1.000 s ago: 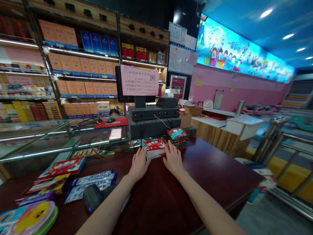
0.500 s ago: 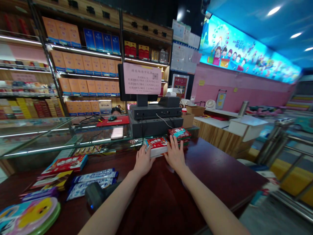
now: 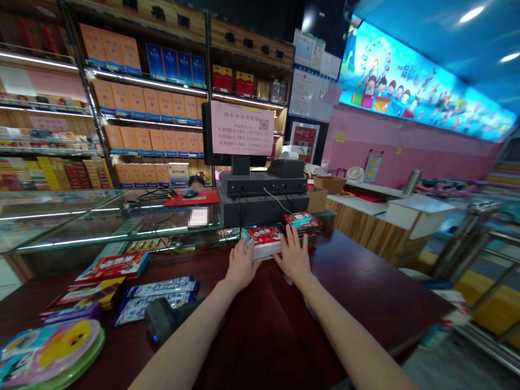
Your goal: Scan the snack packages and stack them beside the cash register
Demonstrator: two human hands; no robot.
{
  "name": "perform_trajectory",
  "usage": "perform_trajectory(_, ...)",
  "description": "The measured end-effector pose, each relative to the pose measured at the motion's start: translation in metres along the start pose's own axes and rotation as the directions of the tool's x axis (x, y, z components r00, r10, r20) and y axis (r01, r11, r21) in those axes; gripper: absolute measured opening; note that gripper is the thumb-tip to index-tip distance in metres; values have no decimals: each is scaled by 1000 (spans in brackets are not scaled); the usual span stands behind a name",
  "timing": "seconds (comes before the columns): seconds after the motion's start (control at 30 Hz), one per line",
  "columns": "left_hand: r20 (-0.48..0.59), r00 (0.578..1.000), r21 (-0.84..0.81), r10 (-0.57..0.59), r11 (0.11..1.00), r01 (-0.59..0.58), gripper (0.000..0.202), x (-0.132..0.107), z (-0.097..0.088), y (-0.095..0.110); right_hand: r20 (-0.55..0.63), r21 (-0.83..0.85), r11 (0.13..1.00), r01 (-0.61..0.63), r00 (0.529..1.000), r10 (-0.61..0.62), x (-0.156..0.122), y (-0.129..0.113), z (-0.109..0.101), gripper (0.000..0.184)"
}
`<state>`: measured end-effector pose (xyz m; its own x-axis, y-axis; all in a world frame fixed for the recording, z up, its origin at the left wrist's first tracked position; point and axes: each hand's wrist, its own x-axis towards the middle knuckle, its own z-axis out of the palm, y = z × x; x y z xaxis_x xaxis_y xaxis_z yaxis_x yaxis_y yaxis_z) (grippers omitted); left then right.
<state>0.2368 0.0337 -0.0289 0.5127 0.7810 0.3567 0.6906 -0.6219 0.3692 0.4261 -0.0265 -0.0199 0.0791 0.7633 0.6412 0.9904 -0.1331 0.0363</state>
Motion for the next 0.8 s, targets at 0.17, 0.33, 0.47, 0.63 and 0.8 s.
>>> perform_trajectory(0.17, -17, 1000, 1, -11, 1000, 11, 71, -2, -4, -1, 7, 14, 1000, 18, 1000, -18, 0, -5, -5, 62)
perform_trajectory(0.33, -44, 999, 13, 17, 1000, -16, 66, -4, -15, -5, 26, 29, 999, 38, 999, -38, -1, -17, -9, 61)
perform_trajectory(0.47, -68, 998, 35, 16, 999, -13, 62, -8, -32, -10, 34, 46, 997, 55, 998, -56, -1, -31, -11, 59)
perform_trajectory(0.63, -119, 993, 57, 25, 998, -18, 57, -14, -56, -24, 42, 97, 990, 106, 993, -110, 1, -51, -11, 58)
perform_trajectory(0.8, -114, 993, 83, -10, 996, 20, 51, -23, -83, -45, 47, 128, 978, 162, 984, -169, 6, -76, -12, 58)
